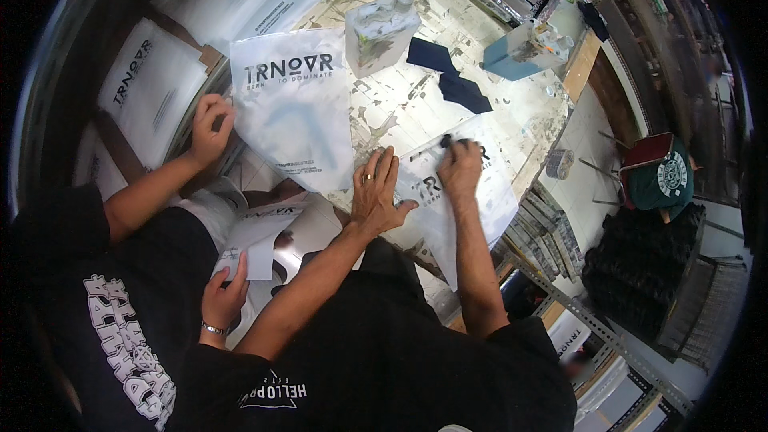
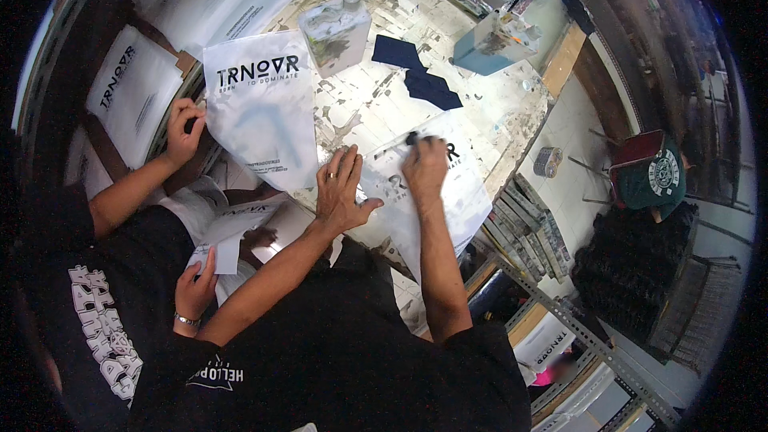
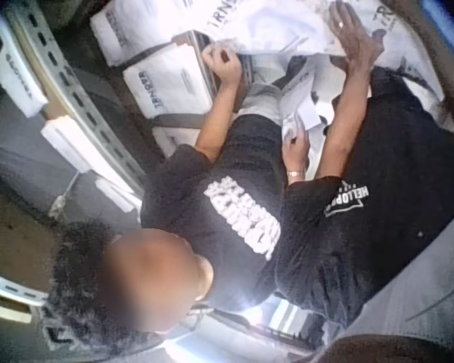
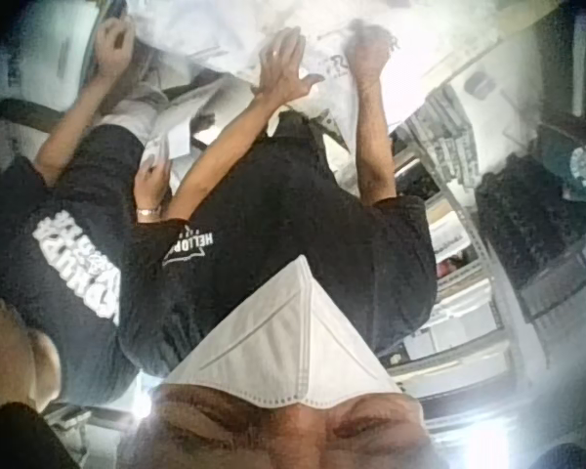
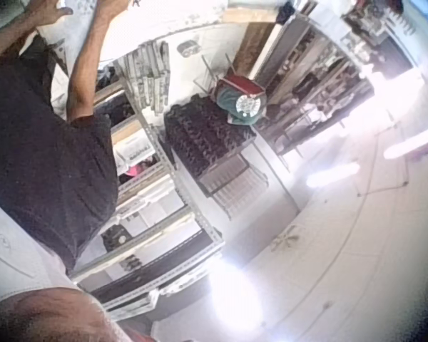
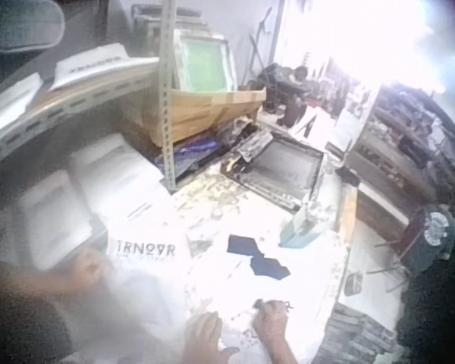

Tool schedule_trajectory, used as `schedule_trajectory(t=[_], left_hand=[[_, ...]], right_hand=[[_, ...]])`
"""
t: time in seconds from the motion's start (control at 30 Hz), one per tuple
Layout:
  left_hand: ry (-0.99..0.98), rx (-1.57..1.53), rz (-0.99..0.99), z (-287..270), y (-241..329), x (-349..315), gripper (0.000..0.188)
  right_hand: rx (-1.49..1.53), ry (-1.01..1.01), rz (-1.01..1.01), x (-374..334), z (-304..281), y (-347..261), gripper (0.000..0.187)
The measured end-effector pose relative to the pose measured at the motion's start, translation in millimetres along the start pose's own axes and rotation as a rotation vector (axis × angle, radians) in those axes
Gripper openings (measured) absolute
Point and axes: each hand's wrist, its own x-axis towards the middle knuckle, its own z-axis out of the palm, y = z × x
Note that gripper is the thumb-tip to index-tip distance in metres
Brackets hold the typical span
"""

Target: The person uses a squeegee to apply pressure to a screen printing frame on a white plastic bag, then lifts the frame to reveal the printed logo. They repeat this process on multiple bags, stacking the finished items on a nearby shelf.

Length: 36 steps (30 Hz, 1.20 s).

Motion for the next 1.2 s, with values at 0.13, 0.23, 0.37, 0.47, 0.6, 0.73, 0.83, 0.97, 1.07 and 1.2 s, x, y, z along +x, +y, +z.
schedule_trajectory(t=[0.13,0.23,0.37,0.47,0.6,0.73,0.83,0.97,1.07,1.2], left_hand=[[-0.008,0.005,-0.008,-1,1,2,0.098],[0.014,0.006,-0.008,3,0,1,0.097],[-0.029,0.009,-0.021,0,1,2,0.096],[0.006,0.035,-0.007,0,0,2,0.096],[0.022,0.001,-0.007,1,1,1,0.096],[0.002,0.01,-0.003,0,1,2,0.097],[0.025,0.034,0.009,3,-2,1,0.098],[-0.026,0.005,-0.023,-2,2,1,0.101],[-0.047,-0.005,-0.035,-4,3,1,0.102],[-0.031,-0.007,-0.03,-4,3,1,0.101]], right_hand=[[0.104,-0.118,-0.038,-13,0,-23,0.02],[0.28,-0.156,-0.193,-23,-2,-54,0.023],[0.06,-0.081,0.032,-2,-6,-23,0.026],[0.215,-0.079,-0.069,-20,3,-49,0.022],[0.16,-0.079,-0.032,-8,0,-40,0.022],[0.132,-0.086,-0.034,-13,5,-38,0.023],[0.223,-0.116,-0.113,-19,1,-58,0.023],[0.049,-0.033,-0.015,5,-3,-19,0.025],[0.307,-0.139,0.252,10,-11,-18,0.022],[0.585,-0.191,0.523,8,-13,-26,0.019]])
